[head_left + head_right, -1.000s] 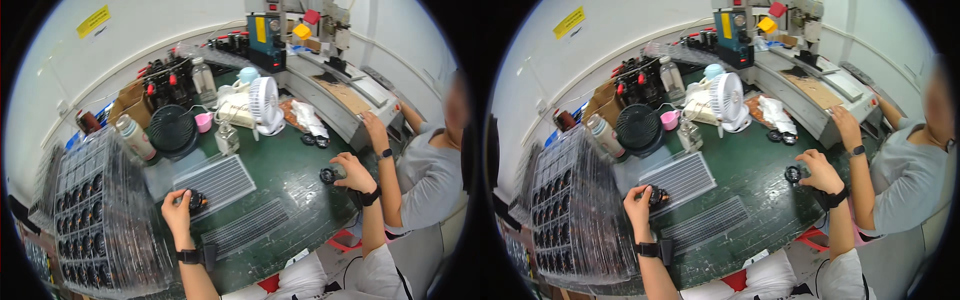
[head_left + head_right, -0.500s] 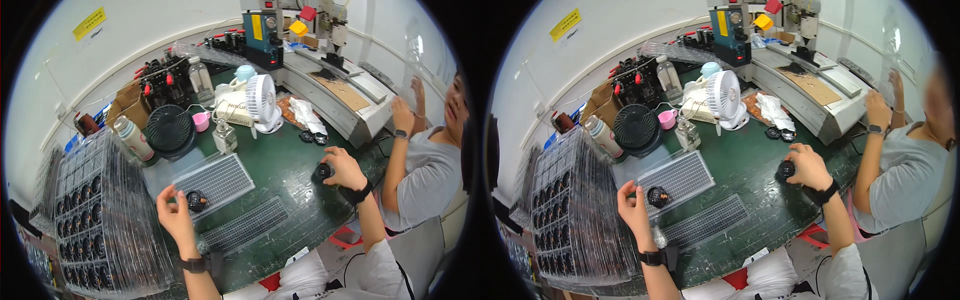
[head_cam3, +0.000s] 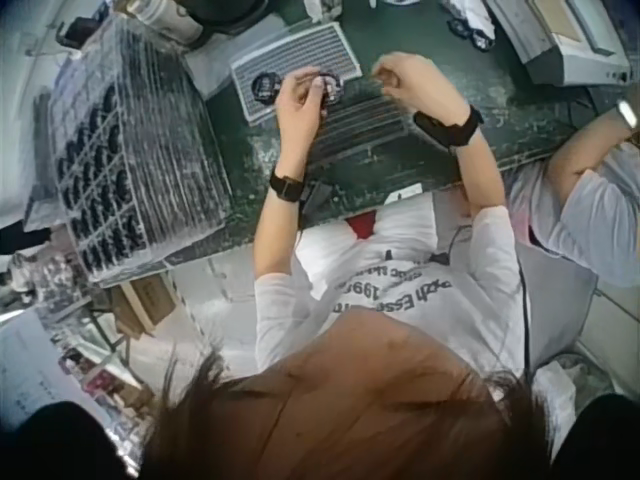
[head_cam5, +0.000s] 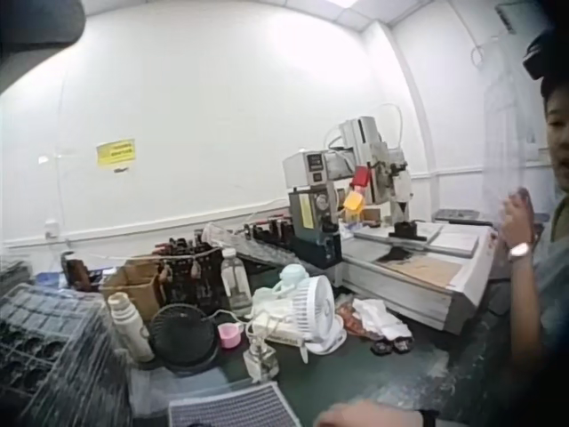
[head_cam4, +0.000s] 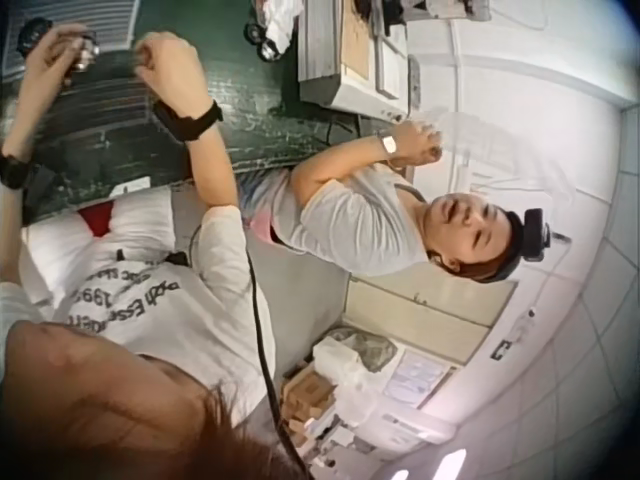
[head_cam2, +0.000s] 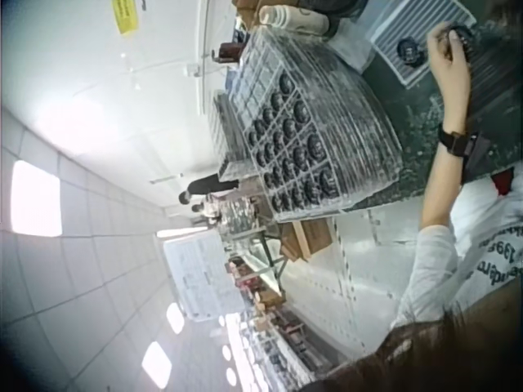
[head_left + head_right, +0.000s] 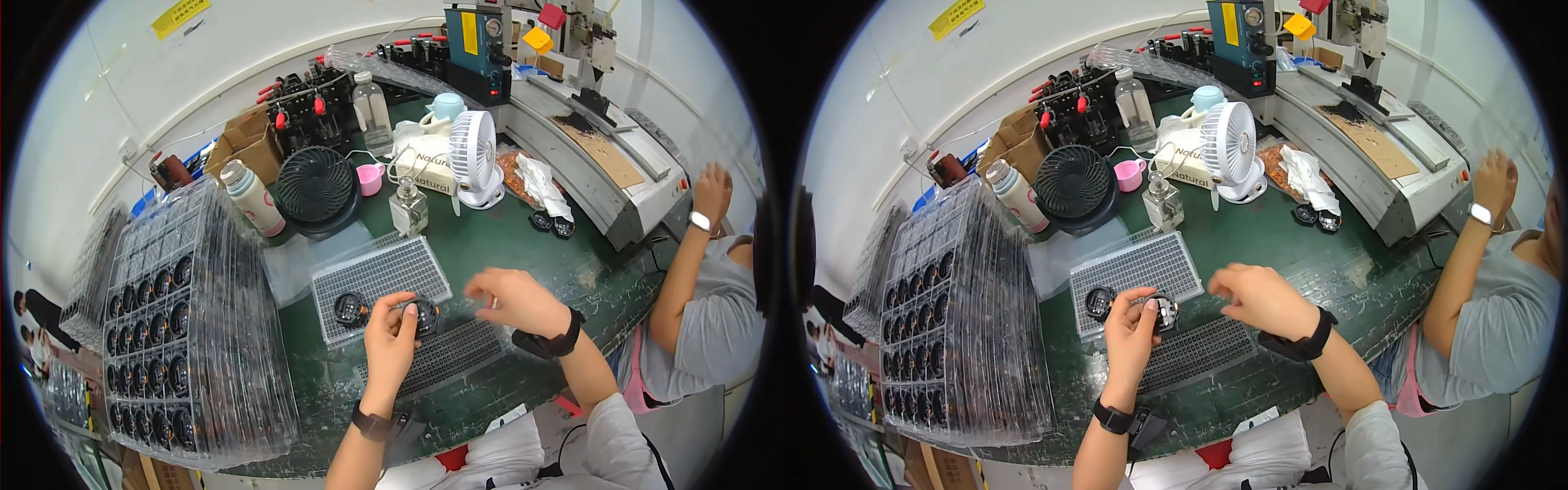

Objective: Picking up small electronic components from a bin, inspecting them, and placing them into a grid storage tray.

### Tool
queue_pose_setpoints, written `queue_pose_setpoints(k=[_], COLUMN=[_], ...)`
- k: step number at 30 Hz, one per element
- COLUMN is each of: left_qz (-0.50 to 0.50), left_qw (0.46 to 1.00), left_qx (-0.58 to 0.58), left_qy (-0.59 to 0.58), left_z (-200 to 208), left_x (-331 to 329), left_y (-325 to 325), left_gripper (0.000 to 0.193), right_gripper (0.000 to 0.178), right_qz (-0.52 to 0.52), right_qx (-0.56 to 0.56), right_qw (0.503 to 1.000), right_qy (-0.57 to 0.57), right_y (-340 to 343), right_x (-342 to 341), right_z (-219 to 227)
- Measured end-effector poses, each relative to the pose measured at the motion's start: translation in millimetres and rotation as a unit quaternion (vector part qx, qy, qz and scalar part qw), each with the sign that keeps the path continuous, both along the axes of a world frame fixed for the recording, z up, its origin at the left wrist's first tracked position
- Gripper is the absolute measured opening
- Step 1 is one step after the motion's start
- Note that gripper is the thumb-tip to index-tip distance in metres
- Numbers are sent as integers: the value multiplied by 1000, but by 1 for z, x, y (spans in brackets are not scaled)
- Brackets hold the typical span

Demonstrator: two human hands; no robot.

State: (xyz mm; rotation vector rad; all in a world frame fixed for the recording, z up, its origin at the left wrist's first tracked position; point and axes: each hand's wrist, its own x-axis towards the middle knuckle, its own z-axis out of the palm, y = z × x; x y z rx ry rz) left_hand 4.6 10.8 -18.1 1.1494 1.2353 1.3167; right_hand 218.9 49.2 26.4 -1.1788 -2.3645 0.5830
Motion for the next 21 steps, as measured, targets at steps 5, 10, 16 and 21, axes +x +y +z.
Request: queue_pose_setpoints(k=[5, 10, 16, 21], left_qz=[-19, -25, -31, -47], left_qw=[995, 992, 987, 974], left_qx=[-53, -83, -101, -132], left_qy=[-78, -88, -118, -177], left_z=[2, -1, -4, -2], left_x=[1, 1, 4, 7], left_y=[1, 3, 3, 2], left_gripper=[18, 18, 18, 18], right_gripper=[18, 12, 7, 8], right_qz=[15, 4, -15, -19], right_qx=[-109, -39, -6, -24], right_qw=[994, 999, 997, 998], right_qy=[30, -9, -72, -61], right_y=[5, 3, -1, -5], right_x=[12, 6, 0, 0], right_z=[-32, -38, -34, -32])
